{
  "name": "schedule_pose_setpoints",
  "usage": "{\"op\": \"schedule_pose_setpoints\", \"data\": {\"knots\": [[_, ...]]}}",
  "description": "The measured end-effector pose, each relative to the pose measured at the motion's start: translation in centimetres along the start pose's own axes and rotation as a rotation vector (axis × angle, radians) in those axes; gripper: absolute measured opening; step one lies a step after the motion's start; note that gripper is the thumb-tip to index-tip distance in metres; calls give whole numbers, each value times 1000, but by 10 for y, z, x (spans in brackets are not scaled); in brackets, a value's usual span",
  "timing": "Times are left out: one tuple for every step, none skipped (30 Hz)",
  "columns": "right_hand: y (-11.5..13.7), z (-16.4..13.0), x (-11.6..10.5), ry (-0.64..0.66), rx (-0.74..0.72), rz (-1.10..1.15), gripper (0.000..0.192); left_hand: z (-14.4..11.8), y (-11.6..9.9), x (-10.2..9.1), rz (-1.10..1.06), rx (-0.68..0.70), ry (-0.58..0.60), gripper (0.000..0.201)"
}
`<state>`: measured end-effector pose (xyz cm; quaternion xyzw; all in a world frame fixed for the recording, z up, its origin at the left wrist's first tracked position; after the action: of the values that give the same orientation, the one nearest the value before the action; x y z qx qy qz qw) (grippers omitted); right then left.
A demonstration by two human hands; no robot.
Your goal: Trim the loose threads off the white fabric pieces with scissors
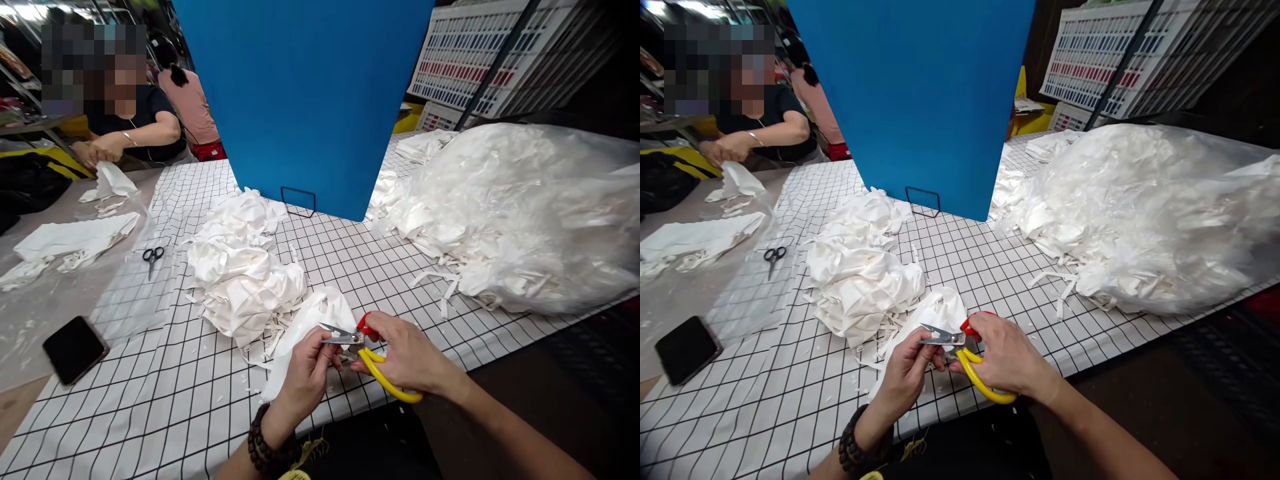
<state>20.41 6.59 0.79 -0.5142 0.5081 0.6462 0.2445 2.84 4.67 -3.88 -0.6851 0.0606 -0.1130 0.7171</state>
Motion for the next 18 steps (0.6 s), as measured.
{"op": "schedule_pose_setpoints", "data": {"knots": [[-1,0,1,4,8,-5,31,0,-1,0,3,-2,4,21],[-2,0,2,7,17,-8,30,0,-1,0,5,-2,10,21],[-2,-1,2,9,24,-8,29,0,-2,0,4,-2,17,22],[-3,-1,3,11,29,-9,29,0,-2,1,-1,-4,23,22],[-4,-2,3,13,31,-11,28,0,-3,1,-10,-7,29,23],[-4,-2,3,13,31,-15,28,0,-3,2,-22,-12,34,23],[-4,-3,3,12,32,-21,27,0,-3,2,-33,-19,38,23],[-5,-3,4,12,34,-30,27,0,-3,2,-44,-27,41,22],[-5,-4,4,13,35,-42,27,0,-2,2,-52,-34,42,22],[-5,-4,4,13,34,-54,28,0,-2,2,-55,-39,45,22],[-5,-5,4,12,32,-67,28,0,-2,2,-55,-44,48,22],[-6,-5,4,11,28,-79,30,-1,-2,1,-55,-48,52,22],[-6,-5,4,9,20,-90,31,-1,-3,1,-53,-51,56,22],[-6,-5,4,5,12,-99,32,-1,-3,1,-51,-54,61,23],[-6,-5,4,1,5,-104,32,0,-3,0,-49,-57,67,23],[-6,-5,4,-2,-3,-105,32,0,-3,0,-50,-61,70,23],[-6,-5,4,-5,-10,-104,31,0,-4,-1,-52,-66,71,23],[-6,-5,4,-6,-16,-101,31,0,-4,-1,-55,-72,71,24]]}}
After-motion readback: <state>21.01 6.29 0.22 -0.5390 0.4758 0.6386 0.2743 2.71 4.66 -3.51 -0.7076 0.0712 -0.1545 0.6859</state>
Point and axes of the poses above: each hand's wrist, its own z-axis towards the middle knuckle, its own x-axis out of the palm, y = z × x, the point moved 4 cm from there along z, towards the middle knuckle, and after that the axes turned 9 degrees about -z, right-handed, at the moved point
